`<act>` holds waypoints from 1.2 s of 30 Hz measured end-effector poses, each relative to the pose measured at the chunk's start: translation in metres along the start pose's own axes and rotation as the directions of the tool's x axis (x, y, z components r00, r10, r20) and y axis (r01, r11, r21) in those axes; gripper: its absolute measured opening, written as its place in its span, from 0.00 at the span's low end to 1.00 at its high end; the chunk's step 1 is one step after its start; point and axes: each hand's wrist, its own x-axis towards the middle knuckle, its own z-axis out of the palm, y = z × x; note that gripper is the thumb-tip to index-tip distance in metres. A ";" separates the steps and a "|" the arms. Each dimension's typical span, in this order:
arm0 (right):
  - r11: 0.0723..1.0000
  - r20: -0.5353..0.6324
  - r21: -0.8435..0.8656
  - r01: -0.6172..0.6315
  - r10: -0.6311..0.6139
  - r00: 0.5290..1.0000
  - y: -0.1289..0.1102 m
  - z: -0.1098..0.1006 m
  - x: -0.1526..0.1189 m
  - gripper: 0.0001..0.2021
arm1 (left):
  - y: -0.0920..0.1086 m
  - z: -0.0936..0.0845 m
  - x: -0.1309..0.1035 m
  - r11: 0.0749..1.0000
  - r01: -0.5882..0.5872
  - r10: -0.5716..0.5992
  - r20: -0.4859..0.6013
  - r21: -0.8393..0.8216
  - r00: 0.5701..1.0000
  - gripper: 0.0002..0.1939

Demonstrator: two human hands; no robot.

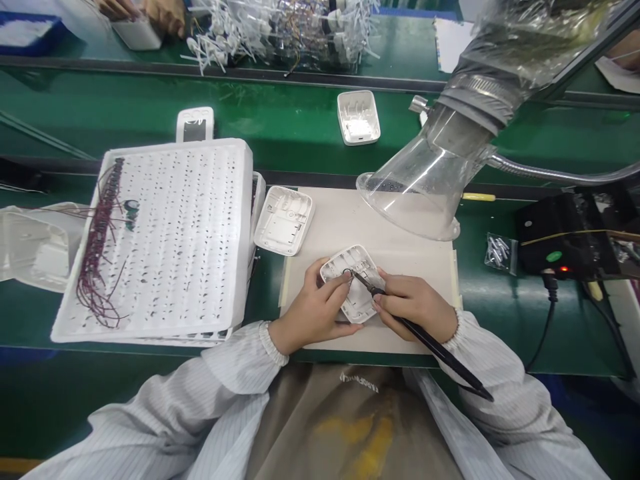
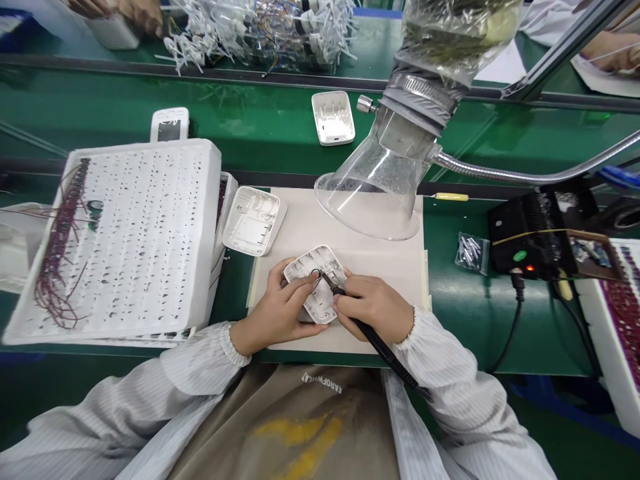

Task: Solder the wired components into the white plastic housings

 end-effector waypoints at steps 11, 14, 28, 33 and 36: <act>1.000 0.023 -0.030 0.000 0.001 1.000 0.000 0.000 0.000 0.13 | 0.000 0.000 0.000 1.000 -0.003 0.003 0.007 -0.003 1.000 0.31; 0.999 0.026 -0.039 0.012 -0.011 1.000 0.001 0.000 0.000 0.13 | 0.000 0.000 -0.001 1.000 0.006 -0.005 0.013 -0.013 1.000 0.33; 0.993 -0.157 0.111 0.040 -0.023 0.987 0.009 0.004 -0.005 0.11 | -0.002 0.005 -0.009 0.994 0.101 -0.099 0.064 -0.036 0.993 0.41; 0.944 -0.237 0.327 -0.040 0.123 0.964 0.016 0.003 -0.013 0.10 | 0.000 0.005 -0.009 0.983 0.172 -0.165 0.098 -0.070 0.981 0.44; 0.930 -0.259 0.366 -0.030 0.132 0.957 0.016 0.003 -0.014 0.10 | -0.001 0.004 -0.006 0.967 0.237 -0.223 0.147 -0.089 0.964 0.49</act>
